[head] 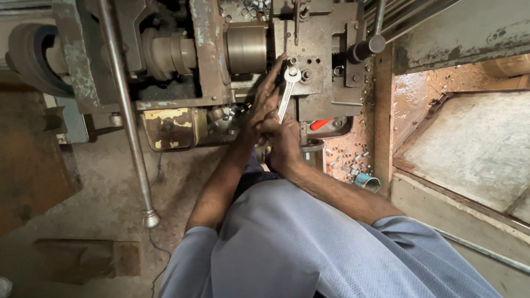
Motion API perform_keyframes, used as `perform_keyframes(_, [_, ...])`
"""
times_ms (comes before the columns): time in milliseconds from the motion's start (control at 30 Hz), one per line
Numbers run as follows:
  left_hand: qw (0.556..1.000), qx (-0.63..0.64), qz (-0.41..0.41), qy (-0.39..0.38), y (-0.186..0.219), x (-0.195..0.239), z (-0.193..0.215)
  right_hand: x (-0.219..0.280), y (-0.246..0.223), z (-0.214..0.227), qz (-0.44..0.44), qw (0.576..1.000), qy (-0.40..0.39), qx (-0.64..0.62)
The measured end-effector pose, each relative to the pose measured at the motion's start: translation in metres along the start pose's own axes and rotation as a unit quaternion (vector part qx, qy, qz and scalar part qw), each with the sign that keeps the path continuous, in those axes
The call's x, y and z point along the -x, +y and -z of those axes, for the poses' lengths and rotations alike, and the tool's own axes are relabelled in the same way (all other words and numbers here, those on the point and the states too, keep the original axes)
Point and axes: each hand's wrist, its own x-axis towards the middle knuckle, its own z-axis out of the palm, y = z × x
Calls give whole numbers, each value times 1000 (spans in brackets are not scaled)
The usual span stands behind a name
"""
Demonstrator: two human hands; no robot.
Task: The person uses an allen key and a wrench to adjust components on a industrial metalworking machine, then operates a handle and a long lever to process metal pieces.
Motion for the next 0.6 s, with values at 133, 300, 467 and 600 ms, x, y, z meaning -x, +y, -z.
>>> perform_keyframes(133, [1000,-6,-5,-5,26,-2,-8,0,3,1,15,1000,-10,-9])
perform_keyframes(300, [996,3,86,25,43,-6,-13,0,-4,-5,35,998,-28,38])
perform_keyframes(467, [992,12,115,50,13,2,-10,25,-34,-2,-94,991,4,91])
perform_keyframes(600, [991,-30,104,81,-21,3,-7,42,-52,58,250,834,-137,472])
